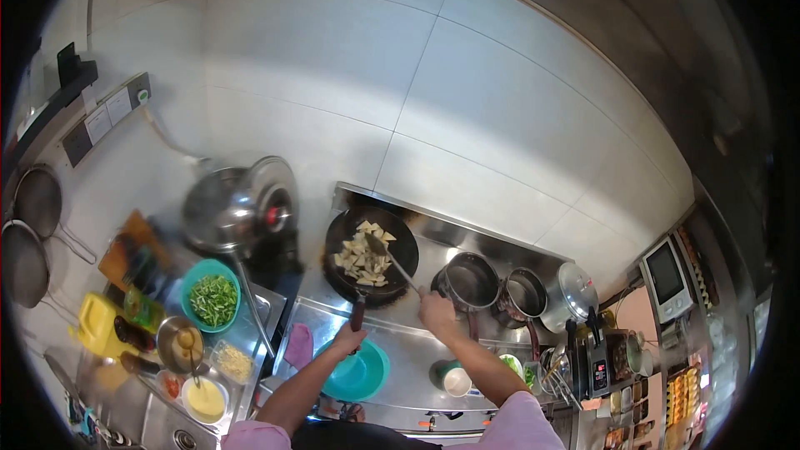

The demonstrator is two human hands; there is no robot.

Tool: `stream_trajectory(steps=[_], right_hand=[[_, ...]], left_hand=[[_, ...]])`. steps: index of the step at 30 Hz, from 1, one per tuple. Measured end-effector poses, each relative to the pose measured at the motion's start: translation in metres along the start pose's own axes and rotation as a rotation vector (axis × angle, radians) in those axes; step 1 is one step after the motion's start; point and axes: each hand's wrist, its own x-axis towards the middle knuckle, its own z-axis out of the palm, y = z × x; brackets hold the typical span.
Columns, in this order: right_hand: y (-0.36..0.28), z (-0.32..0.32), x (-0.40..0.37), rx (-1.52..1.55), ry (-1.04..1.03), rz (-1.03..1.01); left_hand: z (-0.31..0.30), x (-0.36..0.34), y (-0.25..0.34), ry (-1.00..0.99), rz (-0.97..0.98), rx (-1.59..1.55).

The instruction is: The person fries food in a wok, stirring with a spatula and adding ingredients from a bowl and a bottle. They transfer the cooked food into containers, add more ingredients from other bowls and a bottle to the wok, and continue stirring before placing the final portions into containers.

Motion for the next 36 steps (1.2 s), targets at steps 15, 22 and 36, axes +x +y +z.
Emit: stream_trajectory(steps=[15,22,36], right_hand=[[-0.011,-0.023,0.013,0.134,-0.225,-0.119],[0.03,-0.153,-0.029,-0.139,-0.273,-0.23],[-0.013,0.043,-0.005,0.296,-0.064,-0.055]], left_hand=[[-0.016,-0.013,0.011,0.092,0.001,0.08],[-0.002,-0.01,0.006,0.117,0.004,0.07],[0.01,-0.004,-0.005,0.166,0.002,0.134]])
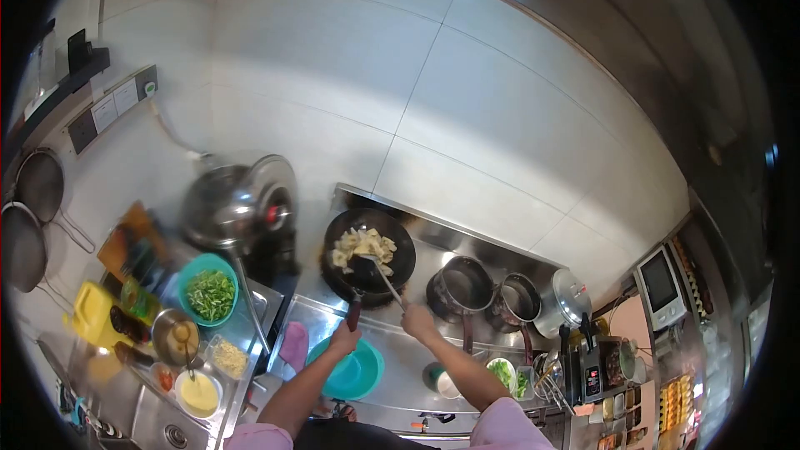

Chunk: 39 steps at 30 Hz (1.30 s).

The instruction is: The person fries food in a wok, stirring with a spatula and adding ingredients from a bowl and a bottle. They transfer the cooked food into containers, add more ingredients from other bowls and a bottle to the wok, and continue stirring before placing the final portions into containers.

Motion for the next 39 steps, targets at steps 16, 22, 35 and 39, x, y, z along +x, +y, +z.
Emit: stream_trajectory(steps=[16,22,35,39], right_hand=[[-0.013,-0.008,0.032,-0.109,0.011,-0.058],[-0.004,-0.082,0.0,-0.144,-0.051,-0.077],[-0.011,-0.104,-0.05,-0.196,-0.172,-0.019],[-0.005,-0.116,-0.063,-0.267,-0.162,-0.065]], left_hand=[[-0.002,-0.003,0.006,0.002,-0.003,0.021],[0.001,0.003,-0.002,0.013,-0.004,0.012],[0.009,0.016,-0.019,0.05,0.027,0.055],[0.009,0.007,-0.008,0.05,0.008,0.064]])
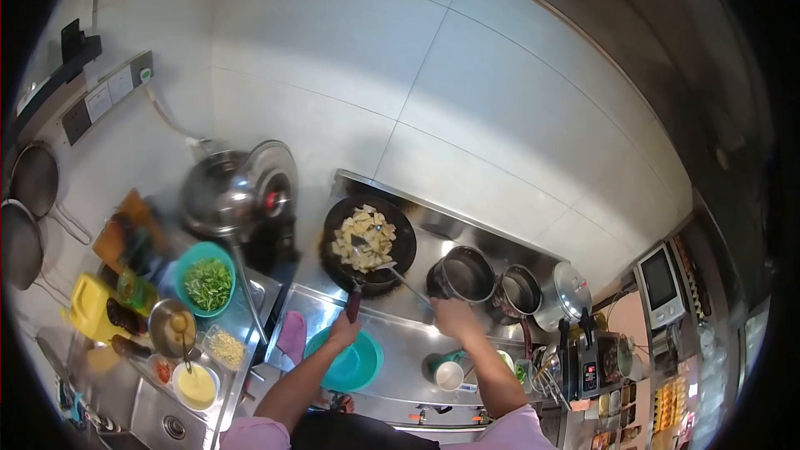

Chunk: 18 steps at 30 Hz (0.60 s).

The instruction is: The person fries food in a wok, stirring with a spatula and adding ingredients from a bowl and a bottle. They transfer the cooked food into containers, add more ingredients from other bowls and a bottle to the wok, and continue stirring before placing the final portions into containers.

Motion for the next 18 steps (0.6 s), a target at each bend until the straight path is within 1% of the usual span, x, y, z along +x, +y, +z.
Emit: stream_trajectory(steps=[3,6,9,12,15,18], right_hand=[[-0.013,0.042,0.036,0.121,0.063,0.063],[-0.026,0.071,0.069,0.22,0.116,0.086],[-0.037,0.079,0.088,0.27,0.213,0.184],[-0.033,0.089,0.094,0.303,0.218,0.178],[-0.022,0.1,0.073,0.192,0.169,0.036],[0.004,0.077,0.046,0.094,0.193,-0.123]], left_hand=[[-0.006,-0.014,0.019,-0.029,-0.044,-0.036],[-0.005,-0.011,0.016,-0.02,-0.017,-0.035],[0.004,0.003,-0.003,0.013,0.029,-0.024],[-0.006,-0.015,0.017,-0.007,-0.016,-0.053],[-0.005,-0.008,0.009,-0.024,0.01,-0.072],[-0.003,-0.007,0.006,-0.005,0.021,-0.065]])
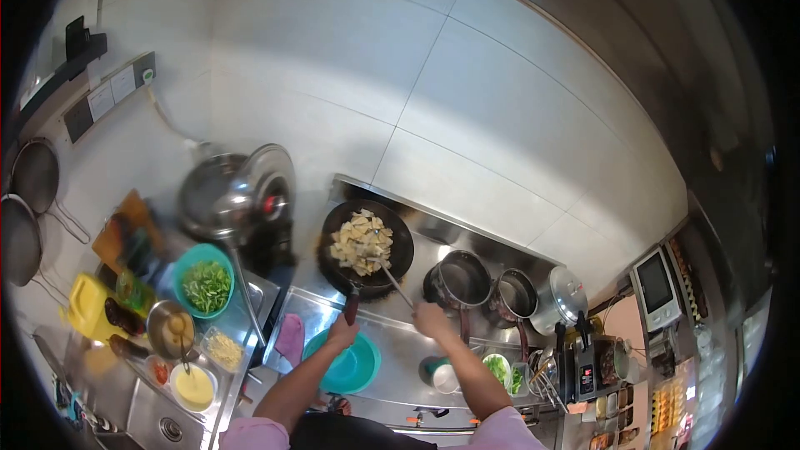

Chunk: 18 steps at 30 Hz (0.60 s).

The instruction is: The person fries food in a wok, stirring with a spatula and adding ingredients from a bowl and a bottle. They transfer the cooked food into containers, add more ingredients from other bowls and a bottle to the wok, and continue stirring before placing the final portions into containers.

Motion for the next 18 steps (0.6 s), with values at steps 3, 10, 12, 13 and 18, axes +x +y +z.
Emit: stream_trajectory(steps=[3,10,12,13,18], right_hand=[[-0.012,-0.056,-0.007,0.597,-0.206,0.401],[0.029,-0.085,0.038,1.395,-0.166,0.632],[0.044,-0.08,0.063,1.552,-0.204,0.667],[0.062,-0.065,0.086,1.688,-0.24,0.666],[0.047,-0.046,0.153,1.577,-0.254,0.437]], left_hand=[[0.013,0.017,-0.023,0.067,0.072,0.049],[0.024,0.026,-0.038,0.129,0.119,0.126],[0.026,0.029,-0.041,0.116,0.095,0.114],[0.024,0.03,-0.039,0.11,0.094,0.115],[0.018,0.022,-0.032,0.08,0.1,0.125]])
